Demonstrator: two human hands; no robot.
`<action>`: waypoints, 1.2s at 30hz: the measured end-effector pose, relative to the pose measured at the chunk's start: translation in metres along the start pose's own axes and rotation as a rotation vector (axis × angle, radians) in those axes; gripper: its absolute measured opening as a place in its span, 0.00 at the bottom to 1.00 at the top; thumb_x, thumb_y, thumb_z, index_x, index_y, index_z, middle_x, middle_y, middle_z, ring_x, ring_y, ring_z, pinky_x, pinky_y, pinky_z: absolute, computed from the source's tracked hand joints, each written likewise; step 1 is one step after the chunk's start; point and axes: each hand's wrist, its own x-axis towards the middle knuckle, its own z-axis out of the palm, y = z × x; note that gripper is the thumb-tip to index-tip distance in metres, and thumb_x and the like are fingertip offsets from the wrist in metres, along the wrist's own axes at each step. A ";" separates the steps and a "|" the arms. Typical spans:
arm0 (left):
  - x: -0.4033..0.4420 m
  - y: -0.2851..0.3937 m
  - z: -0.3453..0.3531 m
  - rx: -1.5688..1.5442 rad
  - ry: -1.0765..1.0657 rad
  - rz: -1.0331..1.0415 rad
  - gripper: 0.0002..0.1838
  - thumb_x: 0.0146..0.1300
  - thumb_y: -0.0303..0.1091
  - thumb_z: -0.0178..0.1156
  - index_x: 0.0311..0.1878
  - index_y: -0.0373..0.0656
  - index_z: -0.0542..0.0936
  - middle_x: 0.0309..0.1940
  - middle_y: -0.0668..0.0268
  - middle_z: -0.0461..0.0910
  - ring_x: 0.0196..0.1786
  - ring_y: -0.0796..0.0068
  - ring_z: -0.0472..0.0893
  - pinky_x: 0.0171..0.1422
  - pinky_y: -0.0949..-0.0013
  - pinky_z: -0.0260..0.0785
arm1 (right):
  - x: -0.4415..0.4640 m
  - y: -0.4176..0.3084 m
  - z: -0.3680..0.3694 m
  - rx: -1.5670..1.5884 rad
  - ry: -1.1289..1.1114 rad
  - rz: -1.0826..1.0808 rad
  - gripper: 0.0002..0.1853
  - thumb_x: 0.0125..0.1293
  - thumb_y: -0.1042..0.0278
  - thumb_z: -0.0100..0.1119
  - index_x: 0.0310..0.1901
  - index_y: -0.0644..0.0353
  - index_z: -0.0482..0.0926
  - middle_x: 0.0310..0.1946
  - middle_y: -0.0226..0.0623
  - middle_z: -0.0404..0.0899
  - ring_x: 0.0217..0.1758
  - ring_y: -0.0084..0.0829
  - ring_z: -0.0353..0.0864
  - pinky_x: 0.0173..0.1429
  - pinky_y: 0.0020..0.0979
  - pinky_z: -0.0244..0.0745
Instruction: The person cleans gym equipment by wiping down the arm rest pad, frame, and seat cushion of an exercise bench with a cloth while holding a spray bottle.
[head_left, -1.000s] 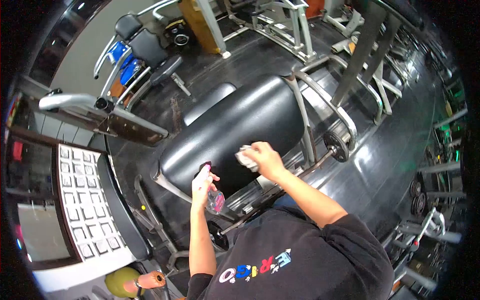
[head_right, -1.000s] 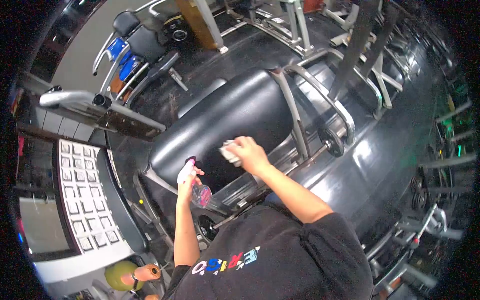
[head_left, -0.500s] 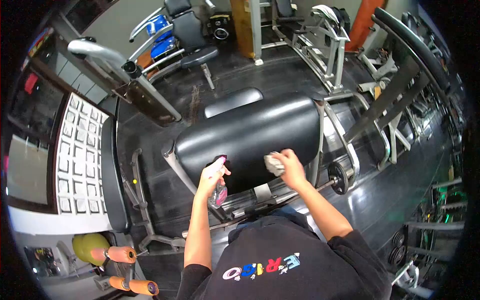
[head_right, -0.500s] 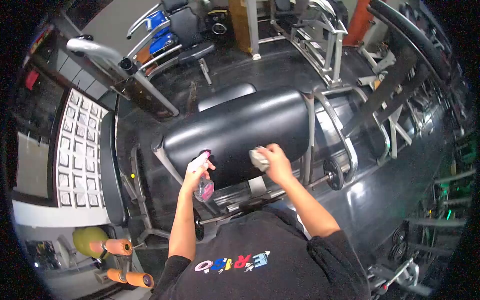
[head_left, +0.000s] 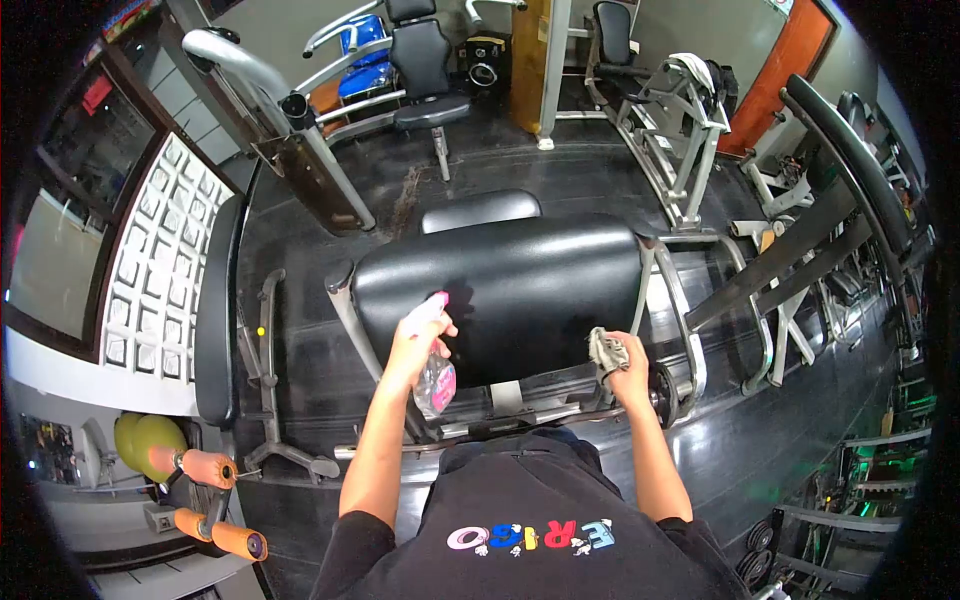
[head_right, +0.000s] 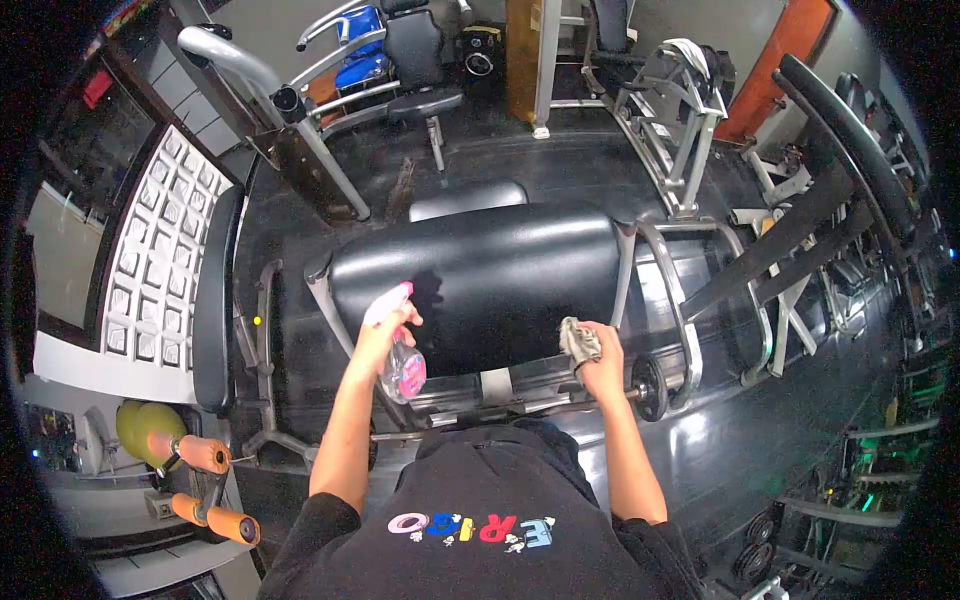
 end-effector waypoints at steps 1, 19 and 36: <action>0.007 0.008 0.004 -0.012 -0.022 0.001 0.26 0.71 0.32 0.57 0.69 0.32 0.72 0.40 0.62 0.82 0.40 0.74 0.83 0.32 0.73 0.78 | 0.002 -0.009 -0.002 -0.008 -0.055 0.003 0.18 0.59 0.75 0.70 0.52 0.57 0.82 0.45 0.41 0.81 0.51 0.40 0.82 0.58 0.34 0.75; 0.088 0.081 0.029 0.279 0.010 -0.227 0.16 0.66 0.38 0.64 0.54 0.42 0.79 0.37 0.67 0.83 0.40 0.77 0.83 0.33 0.71 0.77 | 0.159 -0.070 -0.027 0.136 -0.309 -0.254 0.24 0.53 0.84 0.57 0.53 0.59 0.80 0.47 0.43 0.81 0.57 0.45 0.81 0.62 0.35 0.73; 0.069 -0.012 -0.048 -0.323 -0.030 -0.083 0.18 0.67 0.48 0.62 0.47 0.41 0.81 0.40 0.58 0.85 0.27 0.74 0.82 0.32 0.70 0.78 | 0.219 -0.108 0.124 -0.331 -0.540 -0.758 0.22 0.52 0.75 0.65 0.49 0.42 0.86 0.47 0.32 0.81 0.53 0.43 0.79 0.55 0.42 0.76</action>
